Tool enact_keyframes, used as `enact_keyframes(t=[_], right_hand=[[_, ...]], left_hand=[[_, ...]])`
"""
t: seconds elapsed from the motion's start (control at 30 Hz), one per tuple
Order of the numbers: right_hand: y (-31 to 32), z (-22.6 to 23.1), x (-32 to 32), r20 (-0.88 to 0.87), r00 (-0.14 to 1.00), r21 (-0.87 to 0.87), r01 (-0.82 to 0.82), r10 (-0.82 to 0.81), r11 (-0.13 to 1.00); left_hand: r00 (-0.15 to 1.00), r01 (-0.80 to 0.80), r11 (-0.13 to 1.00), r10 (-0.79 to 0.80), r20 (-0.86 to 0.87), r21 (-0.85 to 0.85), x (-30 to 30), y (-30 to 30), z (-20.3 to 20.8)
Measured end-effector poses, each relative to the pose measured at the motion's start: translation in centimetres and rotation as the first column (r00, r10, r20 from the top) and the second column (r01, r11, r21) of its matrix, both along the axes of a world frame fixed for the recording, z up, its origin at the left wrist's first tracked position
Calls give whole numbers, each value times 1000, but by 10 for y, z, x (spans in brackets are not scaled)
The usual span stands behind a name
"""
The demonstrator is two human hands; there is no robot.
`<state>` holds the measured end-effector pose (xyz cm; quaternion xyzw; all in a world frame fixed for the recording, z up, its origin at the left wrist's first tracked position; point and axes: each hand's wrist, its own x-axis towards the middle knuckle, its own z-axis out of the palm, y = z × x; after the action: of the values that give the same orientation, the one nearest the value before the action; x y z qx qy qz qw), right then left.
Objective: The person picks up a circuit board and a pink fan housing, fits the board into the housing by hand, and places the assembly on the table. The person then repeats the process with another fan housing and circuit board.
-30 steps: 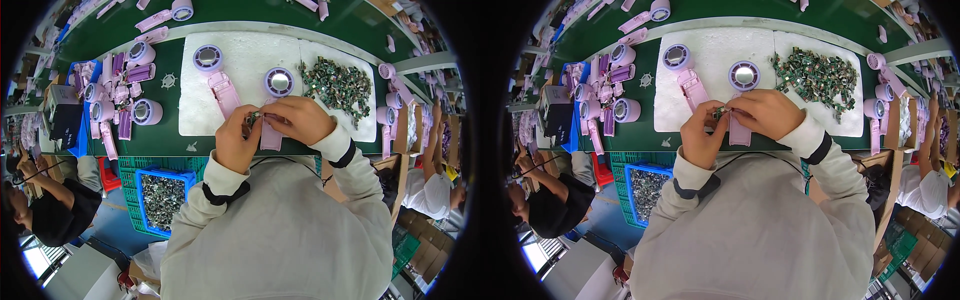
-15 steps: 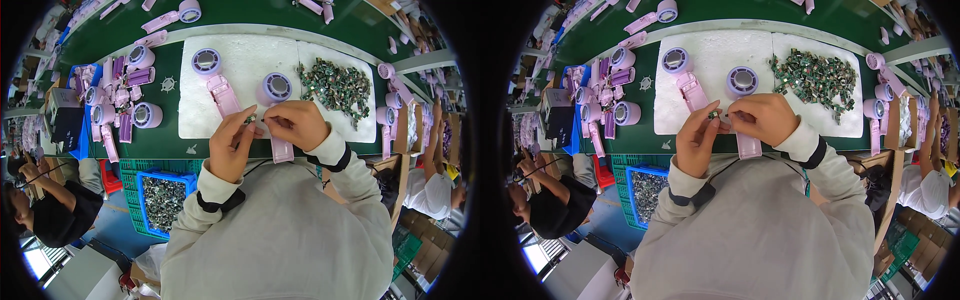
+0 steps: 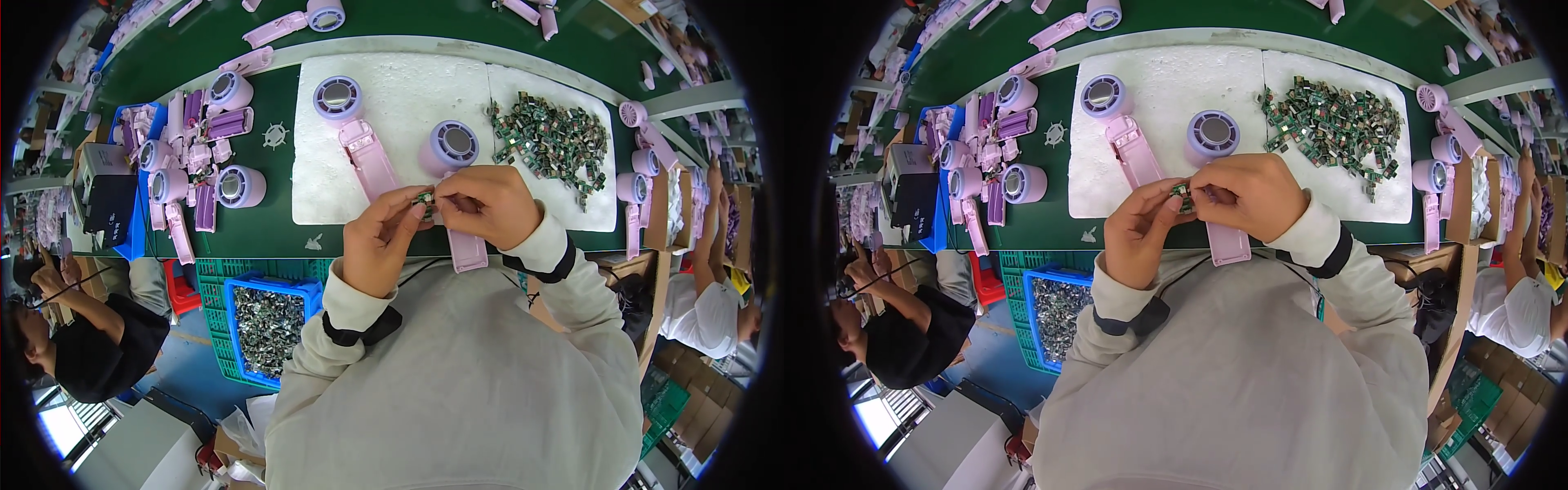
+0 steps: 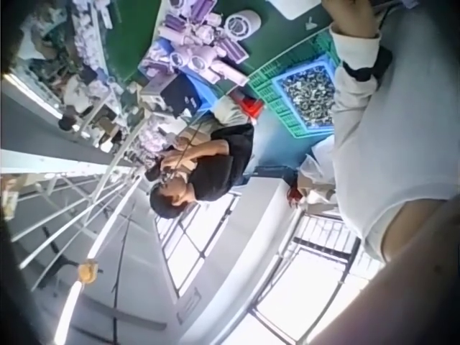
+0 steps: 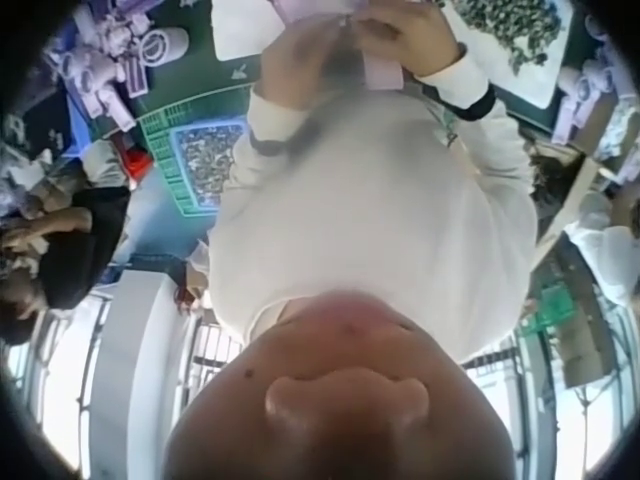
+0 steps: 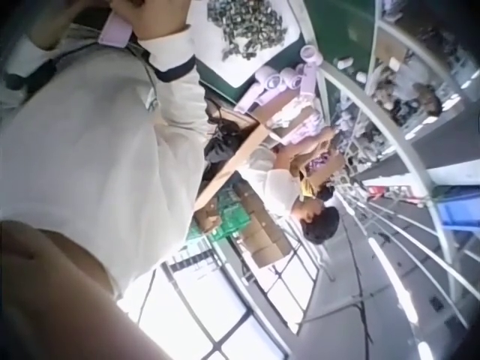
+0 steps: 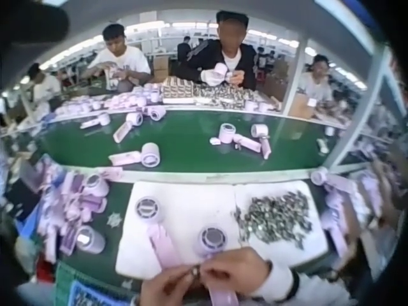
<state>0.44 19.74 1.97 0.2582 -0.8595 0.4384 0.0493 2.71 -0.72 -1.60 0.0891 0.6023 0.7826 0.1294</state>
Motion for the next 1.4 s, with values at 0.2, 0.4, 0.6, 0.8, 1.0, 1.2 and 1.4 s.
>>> enact_keyframes(t=[0.2, 0.4, 0.6, 0.8, 1.0, 1.2, 1.4], right_hand=[[6, 8, 3, 156, 987, -29, -26, 30, 999], [7, 5, 11, 160, 987, -61, -1, 11, 998], [-4, 2, 20, 80, 993, -28, 93, -90, 995], [-1, 0, 18, 134, 987, -67, 93, -84, 993], [3, -1, 19, 566, 821, -233, 244, -73, 941], [4, 1, 18, 643, 764, -212, 245, -54, 946], [4, 1, 22, 509, 850, -111, 219, -133, 969]], left_hand=[[998, 30, 999, -32, 51, 45, -2, -5, 7], [989, 55, 982, -79, 127, 179, 3, -5, -10], [988, -49, 992, 31, 148, 115, 12, 5, -15], [998, -45, 996, 42, 46, 77, 7, -2, -16], [975, 118, 972, -153, 163, 202, -4, -11, -19], [984, 135, 969, -156, 89, 205, -1, -10, -26], [998, 40, 993, -45, 38, 115, 6, 0, -23]])
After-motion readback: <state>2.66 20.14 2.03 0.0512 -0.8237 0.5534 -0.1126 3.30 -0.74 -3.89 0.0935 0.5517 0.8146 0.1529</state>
